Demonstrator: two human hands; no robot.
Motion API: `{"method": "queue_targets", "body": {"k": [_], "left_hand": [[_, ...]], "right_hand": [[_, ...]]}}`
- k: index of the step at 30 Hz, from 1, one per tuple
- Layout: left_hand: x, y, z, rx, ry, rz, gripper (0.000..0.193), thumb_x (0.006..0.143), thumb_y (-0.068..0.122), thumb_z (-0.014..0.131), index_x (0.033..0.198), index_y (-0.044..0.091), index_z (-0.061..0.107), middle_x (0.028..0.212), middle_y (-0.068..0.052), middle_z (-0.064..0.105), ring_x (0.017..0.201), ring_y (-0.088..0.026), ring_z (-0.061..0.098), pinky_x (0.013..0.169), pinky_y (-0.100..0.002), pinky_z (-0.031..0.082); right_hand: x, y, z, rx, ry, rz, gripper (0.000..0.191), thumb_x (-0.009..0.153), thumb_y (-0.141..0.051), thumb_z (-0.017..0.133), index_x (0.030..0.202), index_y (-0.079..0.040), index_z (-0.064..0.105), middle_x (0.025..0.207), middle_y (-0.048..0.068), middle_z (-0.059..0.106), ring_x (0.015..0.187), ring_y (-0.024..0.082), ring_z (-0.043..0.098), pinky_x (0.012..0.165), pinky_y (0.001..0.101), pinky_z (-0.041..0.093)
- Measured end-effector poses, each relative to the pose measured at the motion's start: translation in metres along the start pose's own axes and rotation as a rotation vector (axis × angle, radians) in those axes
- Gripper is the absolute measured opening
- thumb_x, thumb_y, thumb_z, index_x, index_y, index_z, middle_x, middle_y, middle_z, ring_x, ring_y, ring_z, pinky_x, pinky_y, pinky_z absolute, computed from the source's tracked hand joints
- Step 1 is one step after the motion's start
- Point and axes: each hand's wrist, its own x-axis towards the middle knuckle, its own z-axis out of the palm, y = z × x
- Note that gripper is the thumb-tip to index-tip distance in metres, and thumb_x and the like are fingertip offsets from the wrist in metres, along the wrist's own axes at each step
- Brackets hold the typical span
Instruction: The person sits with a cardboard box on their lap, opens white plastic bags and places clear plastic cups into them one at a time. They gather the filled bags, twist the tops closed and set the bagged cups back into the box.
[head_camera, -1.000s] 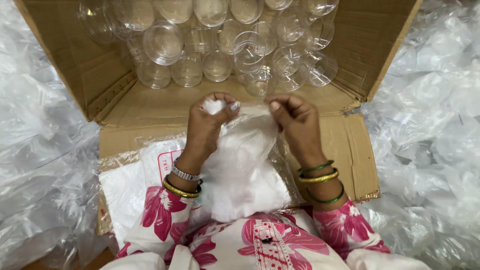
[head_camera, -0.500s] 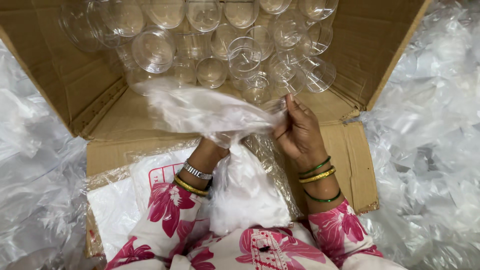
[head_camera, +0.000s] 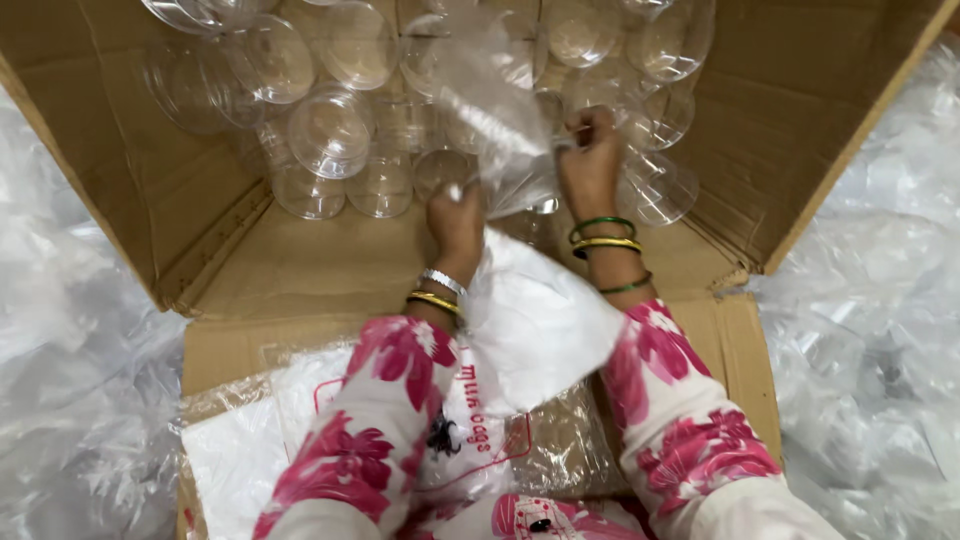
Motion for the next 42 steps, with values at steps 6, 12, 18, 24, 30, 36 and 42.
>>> {"method": "queue_targets", "body": {"k": [6, 12, 18, 24, 30, 36, 42], "left_hand": [[0.007, -0.010, -0.015, 0.219, 0.044, -0.267, 0.036, 0.095, 0.027, 0.063, 0.114, -0.003, 0.069, 0.087, -0.016, 0.075, 0.068, -0.016, 0.063, 0.063, -0.033, 0.051], [0.012, 0.001, -0.021, -0.282, 0.121, -0.276, 0.029, 0.094, 0.027, 0.071, 0.109, 0.002, 0.071, 0.079, 0.001, 0.064, 0.065, -0.012, 0.055, 0.058, -0.032, 0.047], [-0.027, 0.024, -0.014, -0.284, -0.321, -0.403, 0.027, 0.099, 0.027, 0.065, 0.104, 0.001, 0.066, 0.078, -0.002, 0.062, 0.060, -0.013, 0.055, 0.050, -0.031, 0.044], [-0.086, 0.062, -0.028, -0.361, -0.587, -0.282, 0.027, 0.100, 0.017, 0.066, 0.116, -0.004, 0.072, 0.089, -0.002, 0.070, 0.068, -0.006, 0.060, 0.058, -0.024, 0.049], [-0.111, 0.097, -0.035, -0.151, -0.650, -0.116, 0.030, 0.089, 0.001, 0.073, 0.118, -0.001, 0.075, 0.086, 0.001, 0.068, 0.059, -0.004, 0.053, 0.051, -0.020, 0.044], [-0.103, 0.121, -0.057, -0.544, -0.709, -0.326, 0.067, 0.082, -0.014, 0.068, 0.145, 0.002, 0.050, 0.115, -0.006, 0.065, 0.103, -0.013, 0.067, 0.086, -0.030, 0.058], [-0.109, 0.145, -0.074, -0.651, -0.748, -0.364, 0.074, 0.082, -0.010, 0.062, 0.152, 0.002, 0.042, 0.122, -0.019, 0.069, 0.104, -0.027, 0.072, 0.090, -0.039, 0.061]], "right_hand": [[-0.022, 0.027, 0.039, 0.010, -0.316, -0.221, 0.054, 0.087, 0.013, 0.051, 0.136, -0.007, 0.054, 0.124, 0.013, 0.062, 0.117, 0.023, 0.060, 0.098, 0.0329, 0.047], [-0.055, 0.007, 0.018, 0.568, -0.352, 0.344, 0.021, 0.103, -0.004, 0.048, 0.119, -0.011, 0.061, 0.120, 0.004, 0.065, 0.103, 0.018, 0.062, 0.089, 0.0333, 0.054], [-0.077, -0.010, -0.025, 0.954, -0.087, 0.391, 0.026, 0.103, -0.012, 0.050, 0.128, -0.008, 0.057, 0.126, 0.011, 0.063, 0.114, 0.023, 0.062, 0.097, 0.0380, 0.054], [-0.128, -0.034, -0.080, 1.259, -0.294, 0.553, 0.026, 0.102, -0.015, 0.049, 0.124, -0.006, 0.058, 0.113, 0.009, 0.060, 0.101, 0.021, 0.060, 0.088, 0.0357, 0.052], [-0.168, -0.046, -0.164, 1.032, -0.159, 0.451, 0.017, 0.106, -0.017, 0.052, 0.112, -0.006, 0.063, 0.086, 0.004, 0.056, 0.074, 0.017, 0.056, 0.067, 0.0311, 0.048], [-0.139, -0.034, -0.294, 0.491, 0.418, -0.099, 0.013, 0.112, -0.002, 0.052, 0.102, -0.004, 0.058, 0.081, 0.005, 0.059, 0.067, 0.019, 0.062, 0.055, 0.0297, 0.045], [-0.126, -0.047, -0.295, -0.512, 0.687, -0.441, 0.053, 0.079, 0.020, 0.054, 0.131, 0.008, 0.059, 0.129, 0.016, 0.060, 0.126, 0.028, 0.059, 0.114, 0.0397, 0.040]]}}
